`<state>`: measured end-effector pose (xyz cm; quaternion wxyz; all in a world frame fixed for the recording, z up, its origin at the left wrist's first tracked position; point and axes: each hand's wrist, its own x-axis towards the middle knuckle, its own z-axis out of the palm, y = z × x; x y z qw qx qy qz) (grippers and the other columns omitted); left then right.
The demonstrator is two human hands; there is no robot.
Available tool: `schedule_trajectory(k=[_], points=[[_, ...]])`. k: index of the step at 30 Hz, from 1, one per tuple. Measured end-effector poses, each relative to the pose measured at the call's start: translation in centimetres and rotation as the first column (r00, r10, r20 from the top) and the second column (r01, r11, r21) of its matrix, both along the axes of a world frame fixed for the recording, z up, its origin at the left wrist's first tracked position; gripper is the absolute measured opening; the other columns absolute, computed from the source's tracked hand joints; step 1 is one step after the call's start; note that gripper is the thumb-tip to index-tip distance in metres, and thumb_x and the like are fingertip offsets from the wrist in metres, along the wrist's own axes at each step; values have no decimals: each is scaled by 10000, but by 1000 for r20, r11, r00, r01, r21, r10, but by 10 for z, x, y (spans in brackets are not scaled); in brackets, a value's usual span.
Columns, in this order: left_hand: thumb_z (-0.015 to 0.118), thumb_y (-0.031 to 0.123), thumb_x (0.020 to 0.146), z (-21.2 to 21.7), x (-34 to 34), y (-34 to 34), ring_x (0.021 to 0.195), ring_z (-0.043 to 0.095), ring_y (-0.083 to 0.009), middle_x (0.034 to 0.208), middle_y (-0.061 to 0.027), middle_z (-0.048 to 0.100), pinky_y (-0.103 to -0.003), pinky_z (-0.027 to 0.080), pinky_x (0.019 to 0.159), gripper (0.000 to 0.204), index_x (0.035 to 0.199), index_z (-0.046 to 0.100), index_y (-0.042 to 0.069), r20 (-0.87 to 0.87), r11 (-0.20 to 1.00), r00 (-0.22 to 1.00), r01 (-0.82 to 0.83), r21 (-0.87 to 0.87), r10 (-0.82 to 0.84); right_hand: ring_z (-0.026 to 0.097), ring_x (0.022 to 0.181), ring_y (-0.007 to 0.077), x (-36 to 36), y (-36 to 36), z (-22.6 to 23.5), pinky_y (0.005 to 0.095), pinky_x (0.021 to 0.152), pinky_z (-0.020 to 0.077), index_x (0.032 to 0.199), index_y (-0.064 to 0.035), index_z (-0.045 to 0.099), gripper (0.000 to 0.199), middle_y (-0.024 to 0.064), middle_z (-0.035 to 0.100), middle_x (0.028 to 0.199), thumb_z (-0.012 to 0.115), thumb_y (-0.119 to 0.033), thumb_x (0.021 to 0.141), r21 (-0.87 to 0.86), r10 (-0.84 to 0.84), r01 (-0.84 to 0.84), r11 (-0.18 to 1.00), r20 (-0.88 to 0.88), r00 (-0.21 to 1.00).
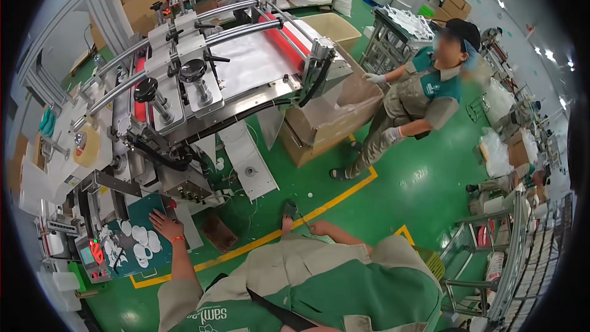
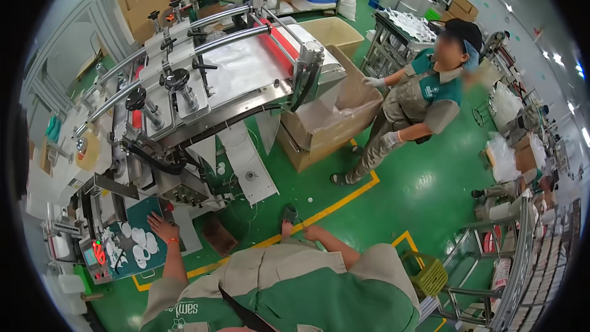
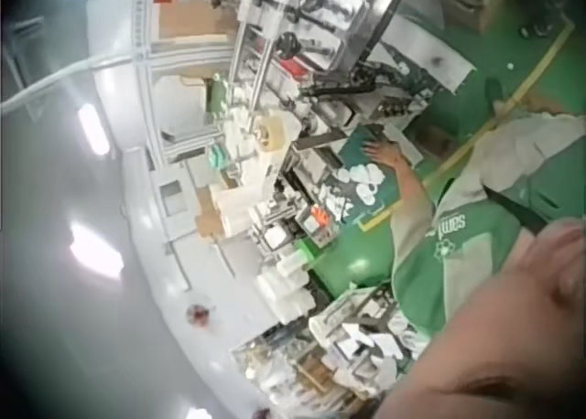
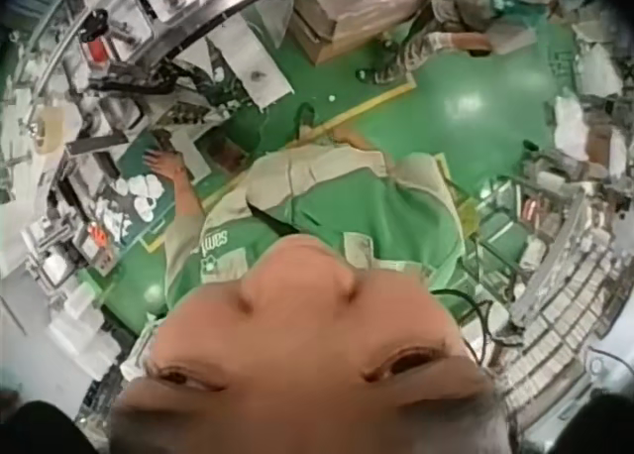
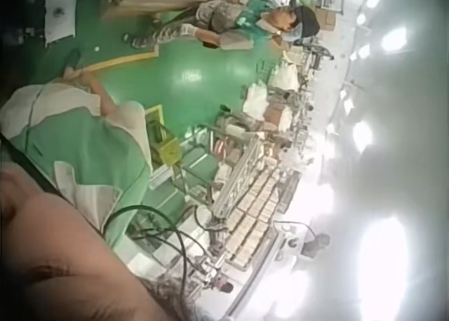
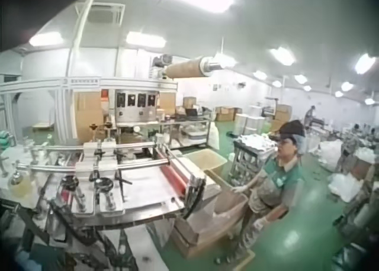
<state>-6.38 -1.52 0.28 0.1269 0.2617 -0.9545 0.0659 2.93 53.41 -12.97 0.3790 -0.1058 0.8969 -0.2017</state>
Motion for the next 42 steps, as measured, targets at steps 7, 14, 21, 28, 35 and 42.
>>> schedule_trajectory(k=[7,14,21,28,35,42], points=[[647,171,627,2,1,0,1326,190,-366,1437,-239,151,-424,222,1061,944,1401,129,15,2,1000,1000,-5,-7,5,566,969,352,33,22,-8,427,861,442,1056,-109,636,386,160,617,1033,546,-322,747,52,-138,135,989,68,988],[661,181,631,3,1,2,1327,189,-362,1438,-232,155,-420,217,1065,950,1401,129,21,8,1000,1000,-9,-11,9,551,1016,328,54,33,1,416,880,433,1032,-114,645,359,141,605,1079,558,-299,738,130,-283,273,953,63,957],[654,164,640,8,2,4,1328,184,-364,1439,-230,158,-423,203,1071,931,1399,135,21,31,1000,999,-24,11,24,563,986,331,64,22,-7,416,858,443,1022,-111,645,356,138,611,1067,577,-297,726,85,-224,220,972,38,974],[647,165,636,2,-1,1,1321,202,-370,1433,-236,168,-428,216,1066,926,1397,140,17,5,1000,1000,-11,-20,11,546,1016,330,58,12,15,420,885,426,1081,-107,617,387,156,590,1101,561,-312,759,-33,-245,244,969,-50,968],[628,154,649,5,-3,9,1312,223,-372,1420,-239,202,-418,240,1057,894,1395,155,15,-17,999,1000,8,-40,-9,635,835,237,-28,19,107,316,745,493,1058,-70,611,267,132,650,946,579,-183,818,-517,-690,488,703,-329,645],[521,87,619,1,6,2,1306,222,-384,1425,-227,205,-441,227,1061,854,1391,166,6,-57,998,998,32,-57,-35,582,793,128,-176,76,196,245,722,456,963,-25,622,160,62,632,873,524,-25,836,-840,-900,331,430,-428,82]])
